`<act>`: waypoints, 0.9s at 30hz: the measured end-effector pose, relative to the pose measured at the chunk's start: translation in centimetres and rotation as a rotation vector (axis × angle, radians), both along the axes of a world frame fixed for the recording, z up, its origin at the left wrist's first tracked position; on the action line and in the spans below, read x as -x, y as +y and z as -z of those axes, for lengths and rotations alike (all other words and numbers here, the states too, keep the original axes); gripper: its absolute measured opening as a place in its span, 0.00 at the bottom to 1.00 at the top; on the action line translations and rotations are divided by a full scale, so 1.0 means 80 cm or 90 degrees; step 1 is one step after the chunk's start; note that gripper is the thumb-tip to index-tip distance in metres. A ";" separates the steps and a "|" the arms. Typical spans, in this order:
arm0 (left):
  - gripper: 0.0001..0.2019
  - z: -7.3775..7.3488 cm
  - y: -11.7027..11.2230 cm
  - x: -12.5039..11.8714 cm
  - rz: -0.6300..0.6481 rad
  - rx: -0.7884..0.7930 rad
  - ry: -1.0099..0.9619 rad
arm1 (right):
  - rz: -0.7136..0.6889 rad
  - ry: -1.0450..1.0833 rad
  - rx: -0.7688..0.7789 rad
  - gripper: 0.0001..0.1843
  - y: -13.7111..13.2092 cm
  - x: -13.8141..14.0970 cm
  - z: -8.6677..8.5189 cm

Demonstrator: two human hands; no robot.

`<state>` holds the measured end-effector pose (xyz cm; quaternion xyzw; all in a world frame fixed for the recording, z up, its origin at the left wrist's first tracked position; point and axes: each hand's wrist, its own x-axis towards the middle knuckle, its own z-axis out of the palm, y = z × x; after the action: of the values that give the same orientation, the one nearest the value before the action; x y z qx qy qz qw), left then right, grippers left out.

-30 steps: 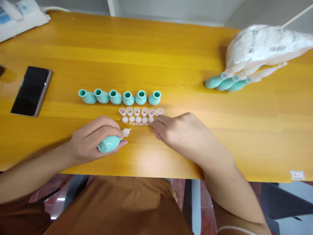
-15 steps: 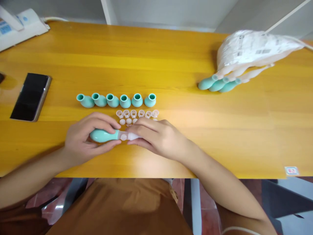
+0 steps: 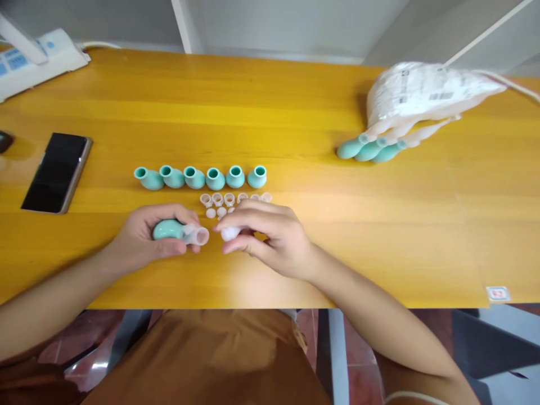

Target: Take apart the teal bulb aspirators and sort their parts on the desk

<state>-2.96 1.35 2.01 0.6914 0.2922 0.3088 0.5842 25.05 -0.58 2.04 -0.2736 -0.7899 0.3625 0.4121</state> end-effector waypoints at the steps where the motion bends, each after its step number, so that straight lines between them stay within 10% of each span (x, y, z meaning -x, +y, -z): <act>1: 0.18 0.001 0.001 0.002 -0.005 0.038 -0.035 | 0.025 0.026 0.013 0.09 0.001 0.001 0.001; 6: 0.18 0.006 0.005 0.004 -0.042 -0.020 -0.100 | 0.111 0.116 0.077 0.12 0.006 0.005 0.009; 15: 0.11 0.000 -0.005 -0.008 -0.146 -0.250 0.022 | -0.005 0.210 0.250 0.13 -0.019 0.029 0.026; 27: 0.12 0.005 -0.011 -0.007 -0.055 -0.126 -0.041 | 0.060 0.083 0.037 0.12 -0.017 0.023 0.016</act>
<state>-2.36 0.49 1.59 0.7224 0.2707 0.3830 0.5082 23.23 -1.91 0.79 -0.2984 -0.7364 0.3826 0.4714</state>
